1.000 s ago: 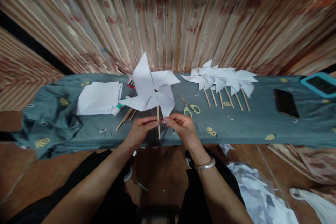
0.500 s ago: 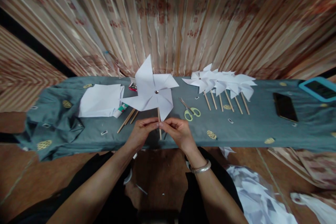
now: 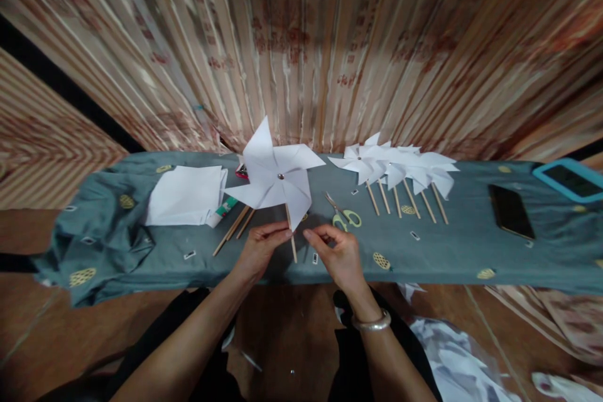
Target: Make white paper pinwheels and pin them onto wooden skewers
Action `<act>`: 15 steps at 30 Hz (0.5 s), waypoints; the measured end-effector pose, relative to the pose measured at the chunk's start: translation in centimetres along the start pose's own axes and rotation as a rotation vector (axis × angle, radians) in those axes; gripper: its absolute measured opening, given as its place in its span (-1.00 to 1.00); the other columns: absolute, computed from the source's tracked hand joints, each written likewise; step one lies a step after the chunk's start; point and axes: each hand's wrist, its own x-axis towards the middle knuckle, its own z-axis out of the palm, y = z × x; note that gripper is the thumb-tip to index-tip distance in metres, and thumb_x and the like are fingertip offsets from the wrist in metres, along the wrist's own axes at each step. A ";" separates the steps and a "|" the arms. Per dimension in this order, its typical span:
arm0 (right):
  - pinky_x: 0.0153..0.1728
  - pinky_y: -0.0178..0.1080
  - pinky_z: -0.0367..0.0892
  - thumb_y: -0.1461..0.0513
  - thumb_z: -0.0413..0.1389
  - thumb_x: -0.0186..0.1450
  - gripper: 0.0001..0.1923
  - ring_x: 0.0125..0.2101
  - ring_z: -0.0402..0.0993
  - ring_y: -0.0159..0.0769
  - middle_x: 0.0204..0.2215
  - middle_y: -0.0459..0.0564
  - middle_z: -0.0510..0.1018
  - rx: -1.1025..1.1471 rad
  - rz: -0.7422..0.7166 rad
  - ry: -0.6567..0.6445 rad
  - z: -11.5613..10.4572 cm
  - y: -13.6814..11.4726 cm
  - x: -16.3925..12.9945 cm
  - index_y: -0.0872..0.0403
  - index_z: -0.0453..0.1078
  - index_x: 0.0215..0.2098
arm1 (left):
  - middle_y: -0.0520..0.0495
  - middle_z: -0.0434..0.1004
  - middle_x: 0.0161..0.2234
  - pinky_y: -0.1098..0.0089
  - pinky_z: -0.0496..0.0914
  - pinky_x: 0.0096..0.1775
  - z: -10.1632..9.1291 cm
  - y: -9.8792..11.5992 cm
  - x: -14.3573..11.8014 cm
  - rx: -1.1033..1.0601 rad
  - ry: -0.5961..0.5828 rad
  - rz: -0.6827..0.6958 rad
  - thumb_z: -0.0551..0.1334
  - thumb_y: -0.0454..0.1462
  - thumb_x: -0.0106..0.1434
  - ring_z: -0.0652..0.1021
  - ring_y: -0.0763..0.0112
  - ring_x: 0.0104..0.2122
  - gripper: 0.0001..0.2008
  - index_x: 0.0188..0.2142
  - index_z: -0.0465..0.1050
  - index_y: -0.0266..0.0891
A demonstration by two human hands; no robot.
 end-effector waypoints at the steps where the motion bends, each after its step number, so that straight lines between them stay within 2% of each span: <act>1: -0.47 -0.30 0.29 0.04 0.29 0.11 -0.76 -0.56 0.37 -0.37 -0.61 -0.11 0.56 0.007 0.003 0.012 -0.1 0.0 0.1 0.04 0.57 -0.53 | -0.12 0.70 -0.33 0.23 0.42 -0.02 0.1 0.0 0.0 -0.002 0.002 -0.006 0.51 -0.18 -0.22 0.62 0.24 -0.29 -0.69 -0.42 0.67 -0.22; 4: -0.37 -0.26 0.33 0.04 0.29 0.10 -0.78 -0.49 0.43 -0.33 -0.54 -0.09 0.62 0.061 0.014 0.079 -0.3 -0.1 0.6 0.01 0.59 -0.47 | -0.10 0.70 -0.36 0.24 0.42 -0.03 0.2 -0.1 -0.2 0.003 -0.007 -0.024 0.51 -0.18 -0.21 0.62 0.26 -0.31 -0.71 -0.43 0.67 -0.21; 7: -0.31 -0.24 0.37 0.01 0.33 0.06 -0.75 -0.43 0.47 -0.31 -0.45 -0.06 0.66 0.208 0.052 0.159 -0.7 -0.4 1.3 -0.01 0.62 -0.41 | -0.10 0.70 -0.36 0.25 0.42 -0.04 0.2 -0.3 -0.5 0.025 -0.043 -0.048 0.51 -0.17 -0.20 0.61 0.25 -0.31 -0.70 -0.42 0.67 -0.21; 11: -0.34 -0.30 0.37 -0.03 0.41 -0.07 -0.69 -0.47 0.45 -0.40 -0.43 -0.07 0.66 0.508 0.148 0.219 -1.1 -0.9 2.3 -0.02 0.61 -0.46 | -0.11 0.69 -0.39 0.29 0.43 -0.13 0.1 -0.8 -1.0 0.081 -0.086 -0.084 0.49 -0.14 -0.17 0.60 0.27 -0.35 -0.68 -0.38 0.68 -0.23; 15: -0.40 -0.33 0.35 0.01 0.45 -0.13 -0.68 -0.51 0.42 -0.44 -0.46 -0.07 0.65 0.590 0.180 0.221 -1.2 -1.1 2.6 -0.01 0.60 -0.49 | -0.11 0.68 -0.40 0.33 0.41 -0.21 -0.1 -1.3 -1.3 0.131 -0.094 -0.099 0.49 -0.14 -0.15 0.57 0.30 -0.37 -0.70 -0.40 0.68 -0.24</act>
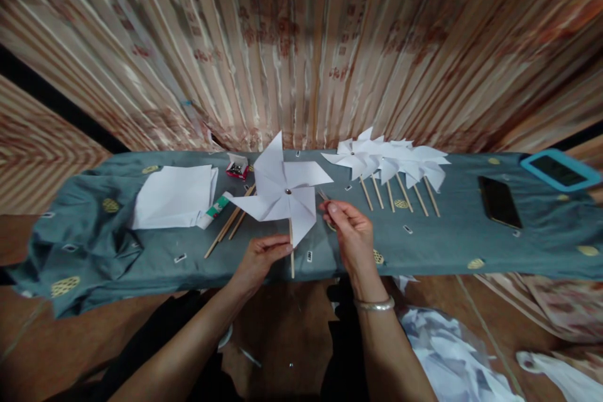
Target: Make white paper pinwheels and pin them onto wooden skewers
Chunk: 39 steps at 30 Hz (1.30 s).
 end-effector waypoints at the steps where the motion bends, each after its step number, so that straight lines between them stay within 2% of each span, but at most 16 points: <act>1: -0.41 -0.33 0.35 0.01 0.45 -0.13 -0.68 -0.51 0.42 -0.44 -0.47 -0.08 0.64 -0.006 0.010 -0.003 0.0 0.0 0.0 0.00 0.60 -0.49 | -0.10 0.68 -0.40 0.34 0.41 -0.21 0.0 -0.1 0.0 0.002 -0.004 -0.005 0.49 -0.14 -0.15 0.57 0.30 -0.37 -0.70 -0.40 0.68 -0.24; 11: -0.43 -0.30 0.30 0.03 0.44 -0.13 -0.71 -0.55 0.36 -0.42 -0.61 -0.14 0.54 -0.089 0.056 -0.062 0.3 0.6 -0.5 0.01 0.57 -0.55 | -0.09 0.68 -0.41 0.34 0.40 -0.17 -0.1 -0.1 0.0 -0.023 -0.022 -0.024 0.49 -0.14 -0.16 0.56 0.31 -0.36 -0.71 -0.41 0.68 -0.22; 23: -0.43 -0.30 0.27 -0.01 0.45 -0.15 -0.67 -0.55 0.36 -0.41 -0.62 -0.13 0.53 -0.119 0.116 -0.142 1.0 1.1 -1.3 0.01 0.56 -0.56 | -0.06 0.66 -0.42 0.31 0.38 -0.14 -0.2 0.0 -0.1 -0.027 0.011 0.003 0.48 -0.12 -0.15 0.57 0.29 -0.35 -0.73 -0.45 0.67 -0.23; 30: -0.44 -0.28 0.29 -0.02 0.40 -0.05 -0.70 -0.55 0.37 -0.38 -0.61 -0.12 0.55 -0.208 0.044 -0.192 0.9 1.1 -1.6 0.01 0.56 -0.56 | -0.05 0.68 -0.41 0.28 0.39 -0.09 -0.1 0.2 -0.1 -0.078 0.036 -0.003 0.49 -0.18 -0.18 0.59 0.27 -0.34 -0.76 -0.46 0.67 -0.20; 34: -0.42 -0.26 0.30 -0.03 0.35 0.04 -0.71 -0.55 0.36 -0.38 -0.56 -0.07 0.59 -0.248 -0.066 -0.125 -0.7 0.2 -0.8 0.01 0.55 -0.56 | -0.08 0.69 -0.39 0.25 0.39 -0.06 -0.4 0.4 -0.3 -0.058 0.034 -0.001 0.49 -0.14 -0.17 0.60 0.21 -0.29 -0.74 -0.45 0.67 -0.21; 37: -0.40 -0.25 0.32 0.00 0.36 0.05 -0.73 -0.52 0.39 -0.37 -0.55 -0.08 0.59 -0.215 -0.191 0.020 -1.8 -0.5 0.0 0.01 0.55 -0.54 | -0.08 0.68 -0.39 0.25 0.39 -0.08 -0.7 0.5 -0.4 -0.027 0.019 -0.002 0.48 -0.12 -0.16 0.59 0.20 -0.28 -0.72 -0.44 0.67 -0.22; 39: -0.32 -0.24 0.35 0.04 0.36 0.06 -0.77 -0.44 0.46 -0.34 -0.49 -0.08 0.62 -0.207 -0.296 0.119 -2.2 -0.8 0.5 0.01 0.56 -0.48 | -0.06 0.67 -0.40 0.28 0.39 -0.11 -0.8 0.3 -0.5 -0.006 0.005 -0.001 0.48 -0.12 -0.14 0.58 0.23 -0.31 -0.74 -0.45 0.67 -0.22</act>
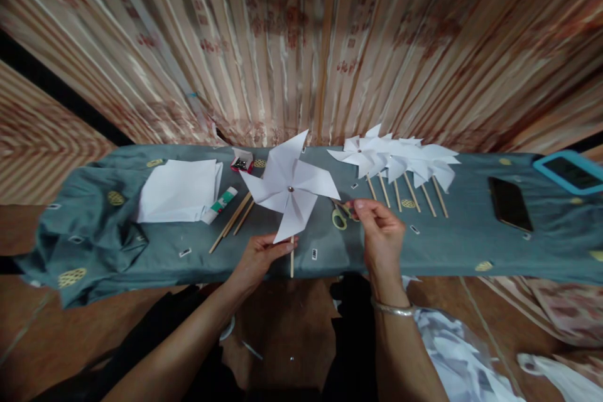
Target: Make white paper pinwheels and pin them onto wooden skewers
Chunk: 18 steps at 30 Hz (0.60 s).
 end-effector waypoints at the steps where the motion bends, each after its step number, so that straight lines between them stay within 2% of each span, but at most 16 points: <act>1: -0.27 -0.23 0.36 0.06 0.36 0.08 -0.79 -0.37 0.49 -0.32 -0.43 -0.07 0.64 -0.024 -0.043 0.031 -0.1 0.0 0.2 0.01 0.57 -0.42 | -0.06 0.67 -0.41 0.29 0.39 -0.13 -0.1 -0.1 0.0 0.008 -0.005 0.000 0.47 -0.12 -0.14 0.57 0.25 -0.32 -0.75 -0.46 0.67 -0.21; 5: -0.07 -0.14 0.36 0.08 0.32 0.14 -0.67 -0.18 0.52 -0.25 -0.16 0.00 0.64 -0.200 -0.126 -0.002 -0.2 0.4 0.4 -0.01 0.57 -0.15 | -0.04 0.64 -0.45 0.35 0.36 -0.23 -0.1 -0.8 -0.1 0.029 -0.041 -0.019 0.47 -0.11 -0.12 0.52 0.33 -0.39 -0.73 -0.44 0.68 -0.22; 8: 0.04 -0.06 0.33 0.07 0.29 0.17 -0.64 -0.08 0.52 -0.19 -0.06 0.03 0.62 -0.272 -0.136 -0.066 -0.3 0.7 0.5 0.00 0.55 -0.08 | -0.04 0.62 -0.46 0.38 0.34 -0.26 0.0 -1.0 -0.3 0.026 -0.092 -0.044 0.48 -0.10 -0.12 0.50 0.37 -0.41 -0.70 -0.42 0.68 -0.23; 11: 0.09 -0.03 0.31 0.07 0.27 0.19 -0.69 -0.03 0.52 -0.16 -0.07 0.03 0.63 -0.263 -0.112 -0.109 -0.3 1.0 0.6 0.00 0.57 -0.13 | -0.03 0.62 -0.47 0.38 0.35 -0.24 0.1 -1.0 -0.5 0.022 -0.121 -0.064 0.48 -0.08 -0.13 0.50 0.38 -0.42 -0.70 -0.44 0.68 -0.23; 18: -0.01 -0.07 0.39 0.10 0.31 0.14 -0.85 -0.17 0.57 -0.19 -0.24 -0.05 0.68 -0.204 -0.089 -0.113 -0.3 1.3 0.5 -0.03 0.61 -0.36 | -0.02 0.63 -0.48 0.36 0.37 -0.24 0.1 -1.0 -0.4 0.019 -0.093 -0.058 0.48 -0.10 -0.15 0.51 0.35 -0.42 -0.72 -0.45 0.68 -0.21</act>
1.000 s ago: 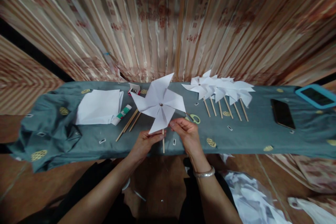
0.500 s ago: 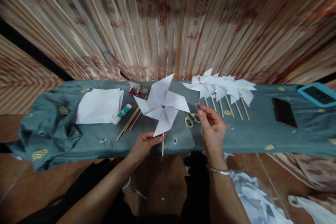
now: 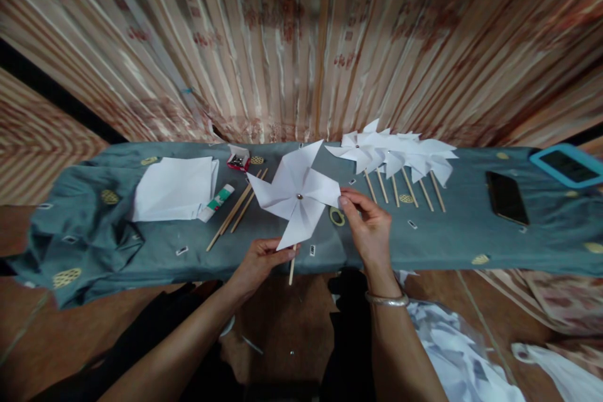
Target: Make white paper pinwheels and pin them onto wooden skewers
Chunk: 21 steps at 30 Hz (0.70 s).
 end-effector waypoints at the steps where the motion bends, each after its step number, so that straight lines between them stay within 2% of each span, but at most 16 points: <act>1: -0.03 -0.07 0.40 0.09 0.32 0.13 -0.85 -0.18 0.56 -0.19 -0.25 -0.05 0.68 0.000 0.008 -0.001 0.0 0.0 -0.1 -0.03 0.60 -0.37 | -0.02 0.63 -0.47 0.35 0.38 -0.23 0.0 0.0 0.1 -0.007 0.010 0.004 0.49 -0.10 -0.16 0.52 0.35 -0.42 -0.72 -0.45 0.67 -0.21; 10: -0.17 -0.17 0.40 0.09 0.36 0.06 -0.85 -0.30 0.53 -0.27 -0.32 -0.09 0.68 0.034 0.126 -0.015 0.5 0.0 -0.7 -0.04 0.61 -0.43 | -0.09 0.69 -0.36 0.27 0.42 -0.12 -0.5 0.1 0.3 -0.017 0.084 0.006 0.49 -0.16 -0.15 0.59 0.26 -0.32 -0.72 -0.40 0.68 -0.18; 21: -0.10 -0.12 0.39 0.09 0.37 0.02 -0.85 -0.26 0.54 -0.22 -0.31 -0.08 0.68 0.117 0.218 -0.090 1.9 -0.7 -1.7 -0.05 0.61 -0.48 | -0.11 0.70 -0.34 0.29 0.44 -0.11 -0.5 0.6 0.4 -0.042 0.138 0.039 0.49 -0.18 -0.15 0.61 0.25 -0.29 -0.75 -0.42 0.68 -0.19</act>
